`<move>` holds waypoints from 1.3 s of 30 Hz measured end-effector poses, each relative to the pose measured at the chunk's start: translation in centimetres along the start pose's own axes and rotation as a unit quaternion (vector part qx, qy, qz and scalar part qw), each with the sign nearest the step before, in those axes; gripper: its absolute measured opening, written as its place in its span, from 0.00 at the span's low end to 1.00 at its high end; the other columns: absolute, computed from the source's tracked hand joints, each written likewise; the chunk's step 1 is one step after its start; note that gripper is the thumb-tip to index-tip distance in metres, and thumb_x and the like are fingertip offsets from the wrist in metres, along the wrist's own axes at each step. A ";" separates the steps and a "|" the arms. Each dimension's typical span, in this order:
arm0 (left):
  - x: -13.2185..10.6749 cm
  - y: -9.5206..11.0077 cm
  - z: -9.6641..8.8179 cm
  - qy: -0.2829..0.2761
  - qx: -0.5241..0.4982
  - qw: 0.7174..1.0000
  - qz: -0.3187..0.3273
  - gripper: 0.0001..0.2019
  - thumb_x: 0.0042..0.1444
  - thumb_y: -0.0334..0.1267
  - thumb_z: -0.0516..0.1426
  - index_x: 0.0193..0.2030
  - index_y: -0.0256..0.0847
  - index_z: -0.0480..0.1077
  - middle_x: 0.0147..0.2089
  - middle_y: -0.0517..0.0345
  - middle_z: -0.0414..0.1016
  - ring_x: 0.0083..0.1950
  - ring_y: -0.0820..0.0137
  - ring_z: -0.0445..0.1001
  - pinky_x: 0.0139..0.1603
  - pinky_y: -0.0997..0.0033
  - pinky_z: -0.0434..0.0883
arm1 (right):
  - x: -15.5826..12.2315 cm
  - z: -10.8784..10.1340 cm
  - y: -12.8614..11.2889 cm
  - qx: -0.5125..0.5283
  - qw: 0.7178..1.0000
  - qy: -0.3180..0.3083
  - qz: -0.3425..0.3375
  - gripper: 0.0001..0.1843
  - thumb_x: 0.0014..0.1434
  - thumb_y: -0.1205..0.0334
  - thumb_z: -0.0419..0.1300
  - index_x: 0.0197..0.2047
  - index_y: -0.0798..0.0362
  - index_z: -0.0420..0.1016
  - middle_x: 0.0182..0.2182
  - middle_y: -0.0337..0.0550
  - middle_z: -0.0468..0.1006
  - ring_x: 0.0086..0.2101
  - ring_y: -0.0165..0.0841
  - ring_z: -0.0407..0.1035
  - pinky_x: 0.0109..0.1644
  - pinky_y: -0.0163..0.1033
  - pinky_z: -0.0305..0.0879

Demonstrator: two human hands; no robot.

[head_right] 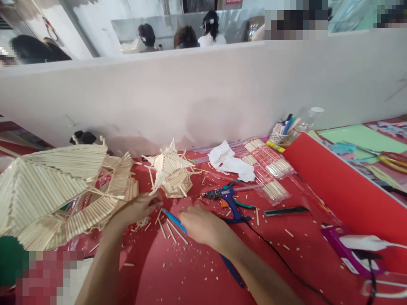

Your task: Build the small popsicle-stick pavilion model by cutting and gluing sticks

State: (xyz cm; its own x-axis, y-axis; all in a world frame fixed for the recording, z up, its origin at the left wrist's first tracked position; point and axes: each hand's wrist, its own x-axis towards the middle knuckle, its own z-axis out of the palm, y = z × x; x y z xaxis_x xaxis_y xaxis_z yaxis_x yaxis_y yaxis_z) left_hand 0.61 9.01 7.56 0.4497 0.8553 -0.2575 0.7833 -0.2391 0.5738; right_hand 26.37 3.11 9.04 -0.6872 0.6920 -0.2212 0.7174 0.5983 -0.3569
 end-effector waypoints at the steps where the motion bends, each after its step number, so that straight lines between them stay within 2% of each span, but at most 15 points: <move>1: -0.1 0.1 0.1 -0.048 0.007 0.999 0.011 0.11 0.62 0.43 0.54 0.38 0.41 0.75 0.34 0.57 0.75 0.36 0.66 0.71 0.38 0.70 0.64 | 0.2 0.2 -0.2 0.006 1.000 -0.006 -0.010 0.14 0.68 0.74 0.51 0.47 0.56 0.77 0.42 0.52 0.82 0.44 0.41 0.76 0.48 0.42 0.64; 3: -0.1 0.3 0.4 -0.115 0.015 0.993 0.028 0.10 0.60 0.41 0.55 0.36 0.40 0.75 0.31 0.59 0.73 0.32 0.68 0.69 0.34 0.71 0.61 | 0.5 0.5 -0.5 0.017 0.999 -0.020 -0.025 0.14 0.67 0.74 0.51 0.48 0.54 0.77 0.41 0.50 0.82 0.43 0.41 0.76 0.45 0.41 0.65; 6: 0.2 0.4 0.9 -0.150 0.010 0.988 0.039 0.08 0.56 0.37 0.56 0.37 0.41 0.77 0.29 0.61 0.72 0.31 0.69 0.68 0.32 0.72 0.59 | 0.7 1.2 -0.7 0.014 0.999 -0.027 -0.026 0.13 0.68 0.73 0.52 0.47 0.54 0.77 0.42 0.49 0.82 0.42 0.41 0.77 0.44 0.41 0.65; 14: 0.7 1.0 1.9 -0.150 0.035 0.987 0.052 0.08 0.52 0.35 0.60 0.37 0.45 0.80 0.32 0.58 0.78 0.33 0.68 0.71 0.32 0.72 0.58 | 1.2 2.5 -0.9 -0.010 0.999 -0.031 -0.023 0.13 0.67 0.71 0.54 0.51 0.55 0.76 0.41 0.52 0.82 0.41 0.43 0.77 0.43 0.42 0.66; 18: 0.9 1.1 2.2 -0.159 0.033 0.986 0.034 0.08 0.51 0.33 0.58 0.35 0.45 0.79 0.32 0.58 0.80 0.33 0.67 0.73 0.31 0.71 0.58 | 1.6 2.7 -1.4 -0.022 0.999 -0.038 -0.019 0.11 0.66 0.71 0.56 0.49 0.56 0.77 0.38 0.52 0.82 0.39 0.43 0.77 0.41 0.42 0.67; 23: 0.9 1.1 2.3 -0.160 0.018 0.986 0.040 0.09 0.53 0.32 0.56 0.36 0.45 0.78 0.34 0.58 0.81 0.35 0.67 0.75 0.33 0.72 0.59 | 1.7 2.7 -2.1 -0.035 0.999 -0.030 -0.010 0.10 0.67 0.69 0.56 0.47 0.56 0.78 0.38 0.53 0.82 0.39 0.44 0.77 0.42 0.43 0.68; 26: 0.6 1.4 1.9 -0.183 -0.011 0.983 0.033 0.08 0.56 0.34 0.56 0.36 0.44 0.77 0.32 0.59 0.80 0.34 0.68 0.74 0.34 0.72 0.60 | 1.8 2.7 -2.1 -0.024 0.999 -0.035 -0.016 0.09 0.67 0.68 0.57 0.43 0.57 0.79 0.37 0.53 0.82 0.38 0.44 0.77 0.41 0.43 0.68; 31: -0.1 1.2 1.0 -0.178 -0.047 0.982 0.035 0.06 0.59 0.39 0.56 0.37 0.43 0.75 0.31 0.60 0.77 0.32 0.69 0.72 0.33 0.73 0.60 | 1.6 1.7 -1.9 -0.012 0.998 -0.060 -0.029 0.12 0.68 0.66 0.54 0.41 0.58 0.80 0.35 0.54 0.83 0.37 0.45 0.79 0.40 0.44 0.69; 36: -0.1 -0.1 0.9 -0.142 -0.093 0.985 0.027 0.08 0.60 0.41 0.58 0.37 0.41 0.76 0.32 0.61 0.76 0.33 0.70 0.70 0.35 0.74 0.62 | 0.8 -0.2 -1.7 -0.012 0.998 -0.034 -0.043 0.15 0.69 0.67 0.51 0.53 0.56 0.76 0.35 0.53 0.84 0.34 0.43 0.78 0.39 0.44 0.69; 39: -0.1 -0.3 0.9 -0.130 -0.109 0.985 0.039 0.10 0.61 0.43 0.58 0.38 0.41 0.78 0.32 0.60 0.75 0.34 0.70 0.69 0.37 0.73 0.62 | 0.3 -0.6 -1.1 -0.016 0.999 -0.034 -0.037 0.14 0.70 0.65 0.52 0.51 0.54 0.77 0.36 0.53 0.84 0.36 0.44 0.78 0.41 0.45 0.69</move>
State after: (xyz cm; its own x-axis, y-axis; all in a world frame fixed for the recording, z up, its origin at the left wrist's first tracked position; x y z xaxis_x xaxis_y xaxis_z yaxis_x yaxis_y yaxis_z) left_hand 0.74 8.55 6.70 0.6221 0.6851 -0.3790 0.6436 -0.1718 0.7458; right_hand 25.43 2.86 9.94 -0.7438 0.6169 -0.2574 0.6670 0.6597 -0.3461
